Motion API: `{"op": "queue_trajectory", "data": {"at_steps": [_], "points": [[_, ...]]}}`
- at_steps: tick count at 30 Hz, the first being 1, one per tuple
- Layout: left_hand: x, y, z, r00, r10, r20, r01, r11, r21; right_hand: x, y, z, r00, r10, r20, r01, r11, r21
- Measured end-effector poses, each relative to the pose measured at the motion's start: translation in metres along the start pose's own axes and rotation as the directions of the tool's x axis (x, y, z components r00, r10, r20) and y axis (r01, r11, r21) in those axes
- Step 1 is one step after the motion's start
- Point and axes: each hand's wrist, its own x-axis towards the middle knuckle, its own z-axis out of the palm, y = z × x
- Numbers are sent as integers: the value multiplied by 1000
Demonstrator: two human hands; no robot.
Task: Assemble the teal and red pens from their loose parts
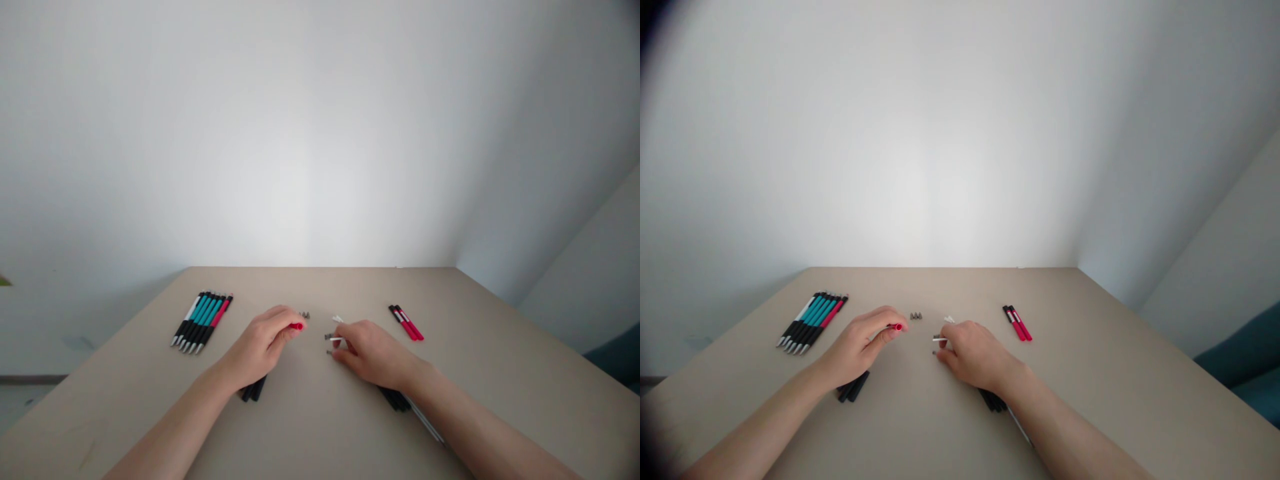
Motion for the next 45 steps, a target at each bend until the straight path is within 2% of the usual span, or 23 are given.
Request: {"op": "queue_trajectory", "data": {"at_steps": [8, 13, 18, 23, 30, 37, 45], "points": [[0, 3, 0, 998, -45, 53, 45, 999, 2, 3, -3, 2, 999, -25, 25, 26, 999, -43], [-1, 2, 2, 993, -83, 80, 84, 997, -2, 2, -6, -1, 988, -105, -112, 111, 993, 48], [-1, 4, 2, 991, -67, 119, 70, 997, -22, 3, -11, 0, 947, -168, -274, 190, 980, 54], [0, 9, 3, 982, -87, 170, 91, 996, -15, 3, -16, 0, 922, -190, -337, 225, 972, 65], [-1, 7, 5, 980, -115, 162, 113, 993, 24, 4, -16, 2, 929, -208, -306, 228, 973, 32], [-1, 7, 5, 984, -128, 125, 117, 989, 93, 8, -14, 6, 974, -171, -151, 163, 985, -59], [0, 8, 9, 985, -80, 150, 66, 993, 93, 10, -22, 5, 971, -205, -128, 190, 975, -114]]}}
